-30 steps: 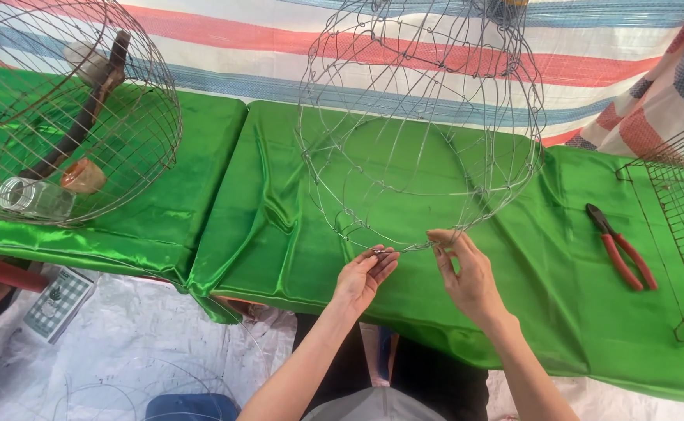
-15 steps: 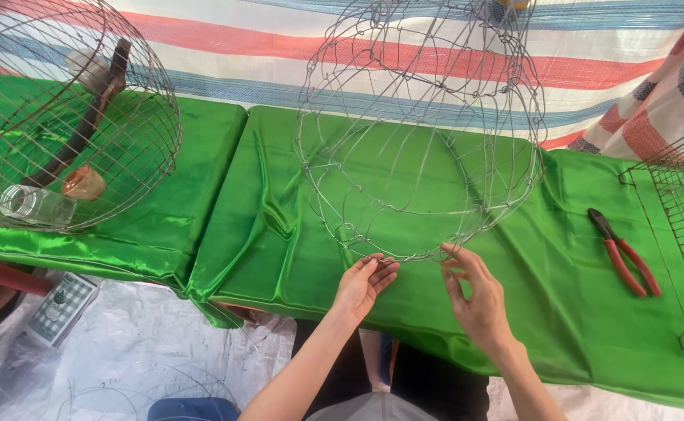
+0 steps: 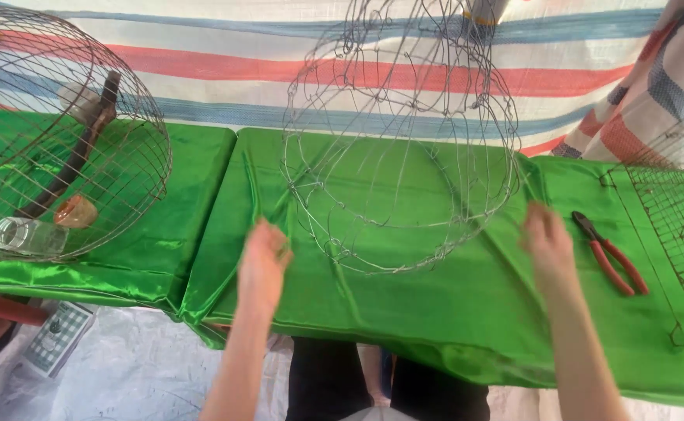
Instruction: The person is weaving a wire cage by hand, twisting individual wires together to form the mesh structure.
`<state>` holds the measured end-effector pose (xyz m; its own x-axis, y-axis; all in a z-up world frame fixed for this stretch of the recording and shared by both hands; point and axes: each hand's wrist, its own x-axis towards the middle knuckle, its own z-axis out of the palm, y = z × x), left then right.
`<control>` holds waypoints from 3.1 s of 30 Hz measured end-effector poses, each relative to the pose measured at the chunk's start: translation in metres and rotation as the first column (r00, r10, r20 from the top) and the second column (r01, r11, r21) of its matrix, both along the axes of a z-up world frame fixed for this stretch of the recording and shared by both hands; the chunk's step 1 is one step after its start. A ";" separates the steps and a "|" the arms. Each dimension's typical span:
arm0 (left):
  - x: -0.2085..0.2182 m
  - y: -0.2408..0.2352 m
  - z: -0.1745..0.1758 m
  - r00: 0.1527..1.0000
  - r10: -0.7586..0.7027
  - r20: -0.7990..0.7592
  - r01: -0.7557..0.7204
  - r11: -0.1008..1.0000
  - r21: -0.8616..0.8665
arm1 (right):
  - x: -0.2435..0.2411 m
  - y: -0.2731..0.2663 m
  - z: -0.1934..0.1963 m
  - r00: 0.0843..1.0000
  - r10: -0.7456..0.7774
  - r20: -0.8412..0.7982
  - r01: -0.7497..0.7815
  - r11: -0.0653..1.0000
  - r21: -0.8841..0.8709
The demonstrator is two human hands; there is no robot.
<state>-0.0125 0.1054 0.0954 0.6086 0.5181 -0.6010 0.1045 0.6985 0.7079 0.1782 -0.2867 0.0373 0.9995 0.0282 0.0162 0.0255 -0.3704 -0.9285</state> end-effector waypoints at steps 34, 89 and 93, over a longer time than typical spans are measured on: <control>0.154 0.080 0.030 0.940 -0.268 0.210 0.144 0.872 0.469 | 0.114 0.099 0.073 0.968 0.183 -0.169 -0.116 0.931 0.345; 0.064 -0.078 -0.042 0.698 -0.693 0.179 0.274 0.490 0.827 | -0.070 0.150 -0.047 0.874 0.308 -0.376 0.147 0.571 0.808; 0.067 -0.077 -0.042 0.716 -0.680 0.156 0.241 0.451 0.859 | -0.070 0.151 -0.045 0.878 0.305 -0.369 0.145 0.564 0.813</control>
